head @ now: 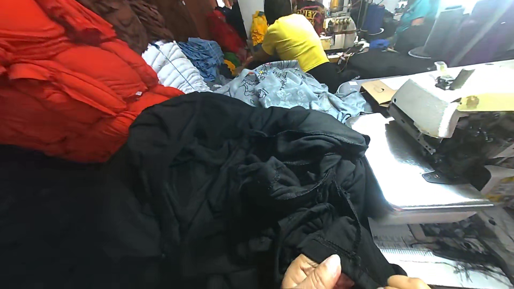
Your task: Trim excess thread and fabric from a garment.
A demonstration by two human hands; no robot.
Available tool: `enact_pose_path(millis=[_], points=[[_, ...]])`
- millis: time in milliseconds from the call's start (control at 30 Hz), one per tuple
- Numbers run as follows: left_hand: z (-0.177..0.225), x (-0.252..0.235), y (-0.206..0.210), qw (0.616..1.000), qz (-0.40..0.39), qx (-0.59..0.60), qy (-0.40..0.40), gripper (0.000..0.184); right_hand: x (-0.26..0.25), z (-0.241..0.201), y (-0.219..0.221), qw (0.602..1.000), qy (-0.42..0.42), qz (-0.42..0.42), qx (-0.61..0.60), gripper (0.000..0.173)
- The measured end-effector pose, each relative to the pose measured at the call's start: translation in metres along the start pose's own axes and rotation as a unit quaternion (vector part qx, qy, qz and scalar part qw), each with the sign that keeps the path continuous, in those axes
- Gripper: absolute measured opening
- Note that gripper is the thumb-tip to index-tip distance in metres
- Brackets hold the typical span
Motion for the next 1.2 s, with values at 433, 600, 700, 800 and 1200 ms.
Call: enact_pose_path(millis=[433, 600, 700, 800, 1200], points=[[0.005, 0.007, 0.001, 0.968, -0.019, -0.237, 0.077, 0.032, -0.034, 0.002, -0.015, 0.964, 0.155, -0.062, -0.205, 0.044], [0.007, 0.009, 0.003, 0.934, -0.064, -0.33, 0.119, 0.021, -0.047, -0.019, 0.008, 0.965, 0.196, -0.16, -0.062, 0.028], [0.008, 0.009, 0.001, 0.927, -0.073, -0.346, 0.126, 0.02, -0.045, -0.014, 0.014, 0.951, 0.222, -0.178, -0.121, 0.024], [0.013, 0.007, 0.0, 0.923, -0.066, -0.359, 0.121, 0.02, -0.041, -0.009, 0.015, 0.932, 0.243, -0.2, -0.182, 0.027], [0.022, 0.005, -0.003, 0.931, -0.081, -0.343, 0.1, 0.014, -0.032, 0.004, 0.025, 0.808, 0.323, -0.21, -0.446, 0.022]])
Point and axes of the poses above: each hand's wrist, its own x-axis away from the middle knuckle, its own y-axis out of the palm, z = x × y, the point moved 7 cm from there along -x, towards the middle knuckle, and after that the axes turned 7 degrees about y, right-handed, at the moved point
